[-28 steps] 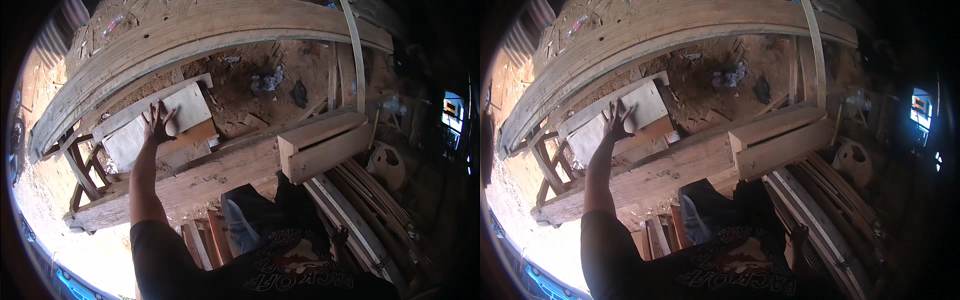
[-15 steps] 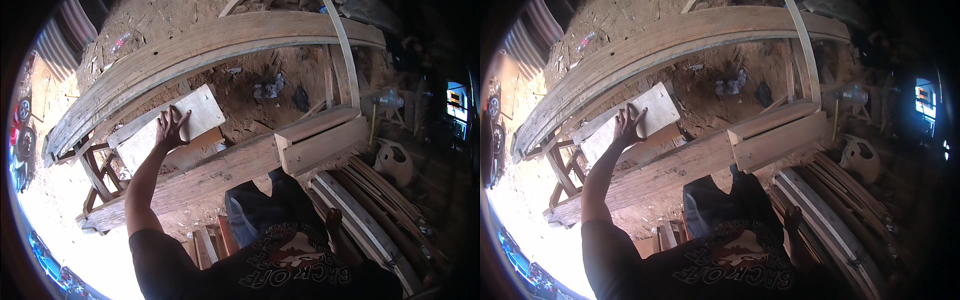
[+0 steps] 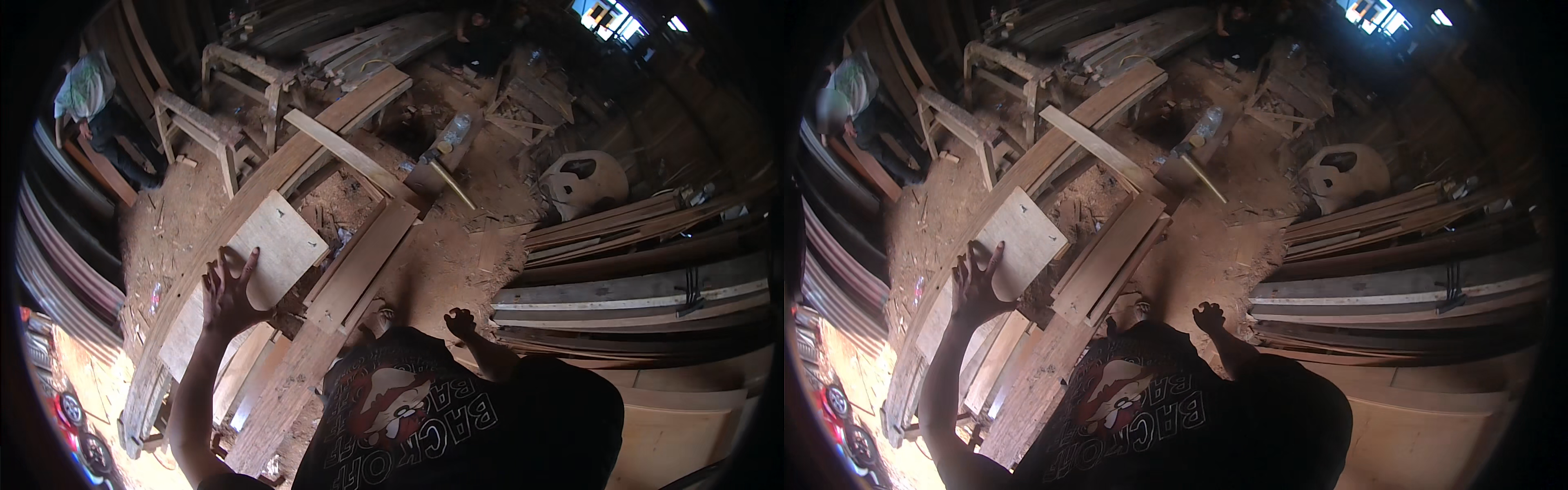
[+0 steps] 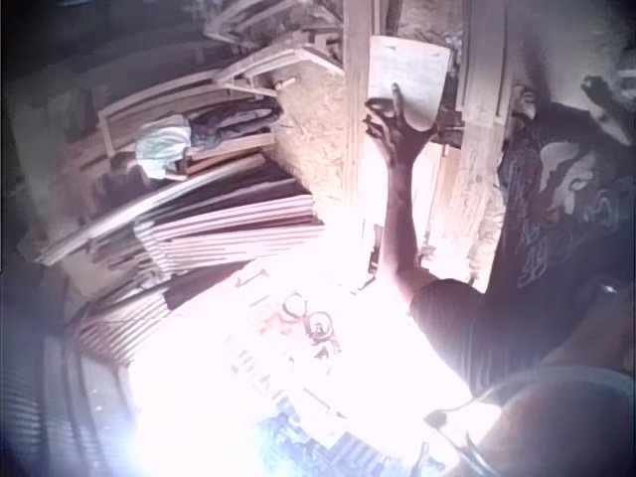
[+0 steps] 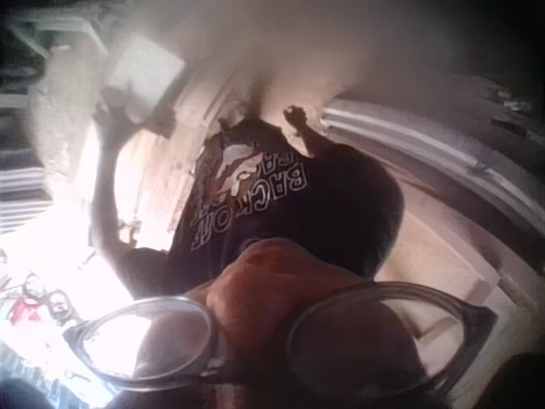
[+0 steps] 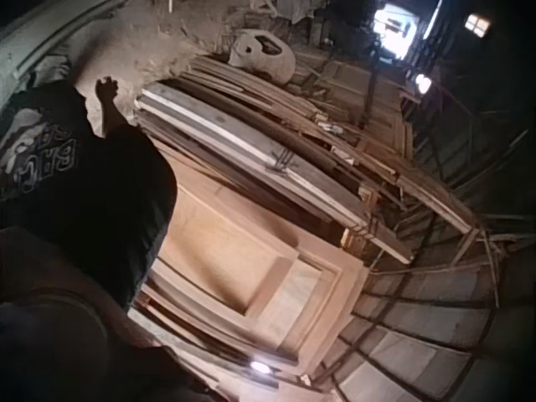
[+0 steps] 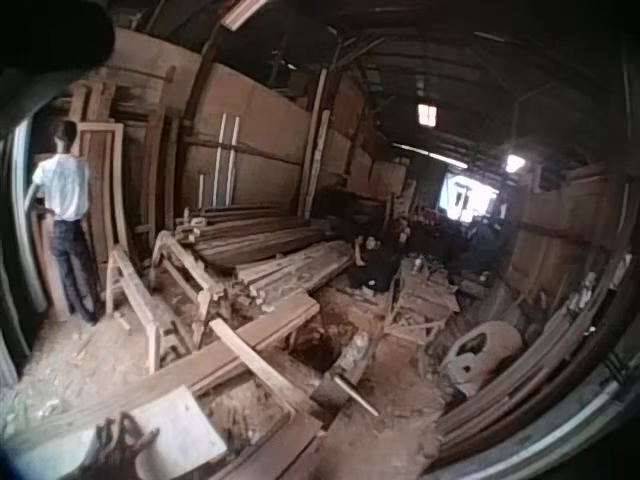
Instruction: The person assembles a small wooden box by hand, using a hammer to drive nails into wooden planks. They repeatedly position the planks, hammer nails, and adjust the pieces to form a rectangular box structure.
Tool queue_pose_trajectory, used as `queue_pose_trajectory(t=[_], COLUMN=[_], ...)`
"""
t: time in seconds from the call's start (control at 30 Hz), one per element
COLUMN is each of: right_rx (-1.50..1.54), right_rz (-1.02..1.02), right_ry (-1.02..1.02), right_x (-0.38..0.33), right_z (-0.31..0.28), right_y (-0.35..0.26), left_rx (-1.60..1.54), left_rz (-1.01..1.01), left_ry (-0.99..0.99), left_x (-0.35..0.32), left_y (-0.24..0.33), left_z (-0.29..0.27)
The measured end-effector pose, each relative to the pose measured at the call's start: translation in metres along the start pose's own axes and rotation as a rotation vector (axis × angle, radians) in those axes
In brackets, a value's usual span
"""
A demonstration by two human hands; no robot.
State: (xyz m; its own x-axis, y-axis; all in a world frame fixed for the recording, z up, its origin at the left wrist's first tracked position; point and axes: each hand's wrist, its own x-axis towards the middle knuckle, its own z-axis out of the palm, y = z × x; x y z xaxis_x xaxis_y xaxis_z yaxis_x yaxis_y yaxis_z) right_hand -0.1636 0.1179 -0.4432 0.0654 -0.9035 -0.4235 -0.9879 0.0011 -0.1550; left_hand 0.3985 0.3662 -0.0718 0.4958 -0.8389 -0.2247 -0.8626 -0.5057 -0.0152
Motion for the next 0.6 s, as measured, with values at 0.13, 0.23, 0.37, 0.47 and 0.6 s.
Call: queue_pose_trajectory(t=[0.13, 0.23, 0.37, 0.47, 0.6], right_rx=[0.161, 0.187, 0.183, 0.163, 0.149], right_rz=[0.004, 0.006, 0.028, 0.117, 0.175], right_ry=[-0.041, -0.06, -0.099, -0.172, -0.214], right_x=[0.017, 0.024, 0.027, 0.024, 0.017], right_z=[-0.01, -0.012, -0.012, -0.013, -0.015], right_y=[-0.024, -0.024, -0.008, 0.012, 0.037], left_rx=[0.109, 0.098, 0.08, 0.064, 0.076], left_rz=[0.072, 0.091, 0.111, 0.103, 0.105], left_ry=[0.062, 0.082, 0.061, 0.032, 0.017], left_x=[0.013, 0.016, 0.021, 0.023, 0.02], left_y=[0.052, 0.074, 0.094, 0.103, 0.108], left_z=[-0.034, -0.042, -0.047, -0.045, -0.035])
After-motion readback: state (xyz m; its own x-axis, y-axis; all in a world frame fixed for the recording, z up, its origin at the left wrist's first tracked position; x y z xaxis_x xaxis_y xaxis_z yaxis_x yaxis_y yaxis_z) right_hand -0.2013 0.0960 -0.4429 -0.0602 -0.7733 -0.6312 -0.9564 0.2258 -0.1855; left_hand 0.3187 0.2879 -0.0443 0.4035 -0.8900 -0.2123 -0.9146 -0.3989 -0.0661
